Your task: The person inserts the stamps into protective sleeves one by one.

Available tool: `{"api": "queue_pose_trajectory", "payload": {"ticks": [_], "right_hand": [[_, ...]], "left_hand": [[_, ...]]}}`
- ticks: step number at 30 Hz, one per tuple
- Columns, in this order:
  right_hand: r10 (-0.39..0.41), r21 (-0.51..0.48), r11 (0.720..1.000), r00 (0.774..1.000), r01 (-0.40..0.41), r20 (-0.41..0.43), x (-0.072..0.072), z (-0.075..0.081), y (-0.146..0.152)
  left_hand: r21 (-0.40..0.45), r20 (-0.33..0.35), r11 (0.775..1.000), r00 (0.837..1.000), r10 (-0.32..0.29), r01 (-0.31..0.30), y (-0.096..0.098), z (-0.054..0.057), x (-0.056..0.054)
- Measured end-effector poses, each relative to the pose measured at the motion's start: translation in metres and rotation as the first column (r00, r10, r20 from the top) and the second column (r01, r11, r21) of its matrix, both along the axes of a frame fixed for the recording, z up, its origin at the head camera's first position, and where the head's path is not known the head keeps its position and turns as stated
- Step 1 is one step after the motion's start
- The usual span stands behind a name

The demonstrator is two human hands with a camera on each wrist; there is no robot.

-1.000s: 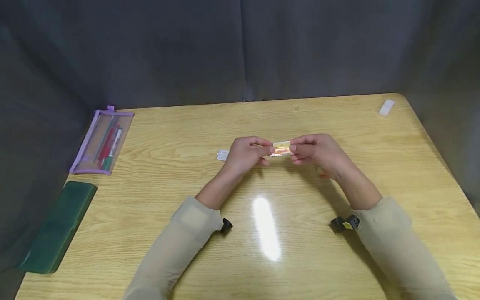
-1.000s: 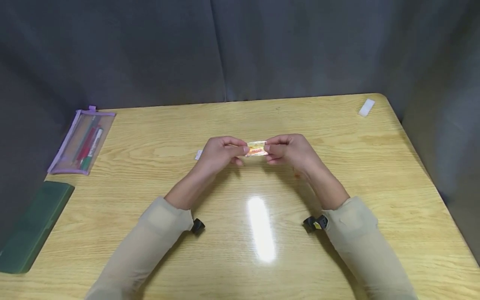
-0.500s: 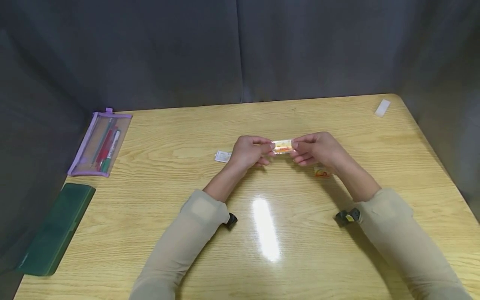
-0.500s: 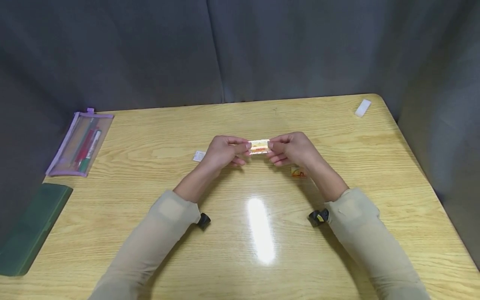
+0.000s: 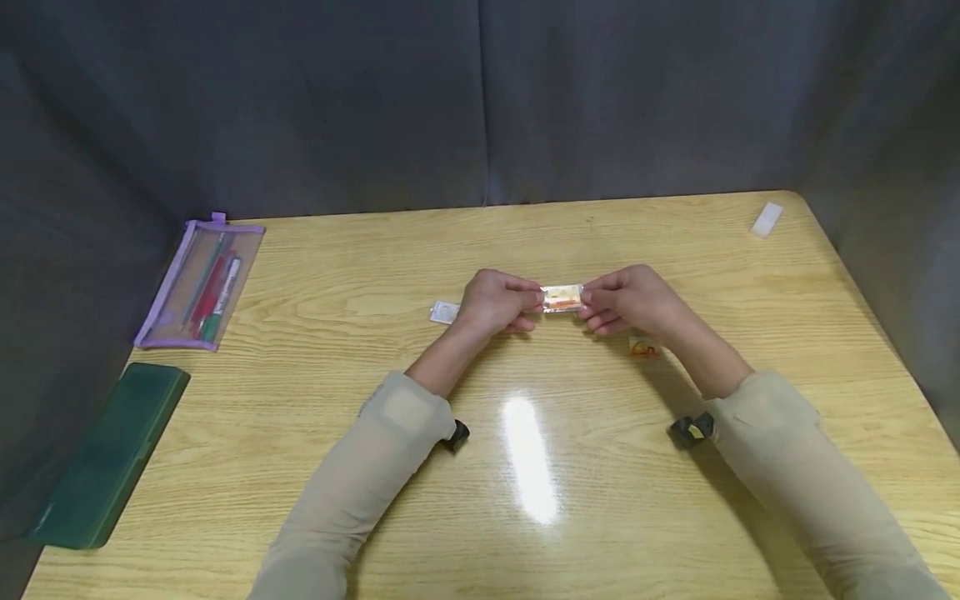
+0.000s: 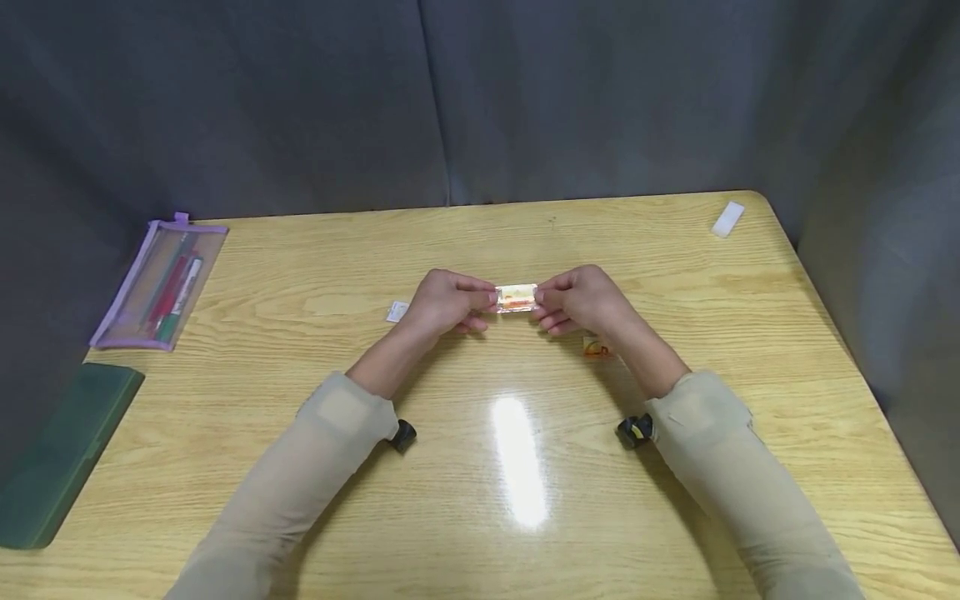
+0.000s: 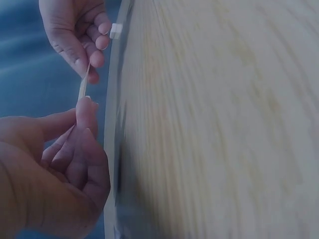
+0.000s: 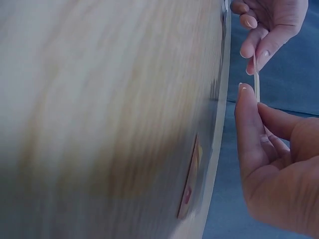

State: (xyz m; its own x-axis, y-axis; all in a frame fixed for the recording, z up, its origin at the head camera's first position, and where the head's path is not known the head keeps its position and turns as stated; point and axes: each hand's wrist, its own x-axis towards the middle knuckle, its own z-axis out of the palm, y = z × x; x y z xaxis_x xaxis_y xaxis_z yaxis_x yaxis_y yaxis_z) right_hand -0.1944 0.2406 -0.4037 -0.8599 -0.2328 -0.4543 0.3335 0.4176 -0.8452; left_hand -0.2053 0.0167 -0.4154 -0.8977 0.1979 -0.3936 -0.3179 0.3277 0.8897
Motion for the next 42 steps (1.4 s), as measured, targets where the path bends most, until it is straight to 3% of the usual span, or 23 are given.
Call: {"api": "queue_pose_trajectory", "payload": {"ticks": [17,32,42], "right_hand": [[0.045,0.04,0.998,0.998,-0.046,0.032,-0.003,-0.006,-0.003],[0.096,0.115,0.989,0.995,-0.094,-0.014,-0.005,-0.01,-0.01],[0.079,0.126,0.989,0.997,-0.076,-0.019,-0.009,-0.009,-0.012]], "left_hand": [[-0.047,0.056,0.999,0.998,-0.01,0.013,0.001,-0.001,0.0],[-0.127,0.002,0.992,1.0,0.006,-0.005,0.002,-0.002,-0.001],[-0.153,-0.01,0.988,1.0,0.019,-0.02,0.003,-0.003,-0.004]]}}
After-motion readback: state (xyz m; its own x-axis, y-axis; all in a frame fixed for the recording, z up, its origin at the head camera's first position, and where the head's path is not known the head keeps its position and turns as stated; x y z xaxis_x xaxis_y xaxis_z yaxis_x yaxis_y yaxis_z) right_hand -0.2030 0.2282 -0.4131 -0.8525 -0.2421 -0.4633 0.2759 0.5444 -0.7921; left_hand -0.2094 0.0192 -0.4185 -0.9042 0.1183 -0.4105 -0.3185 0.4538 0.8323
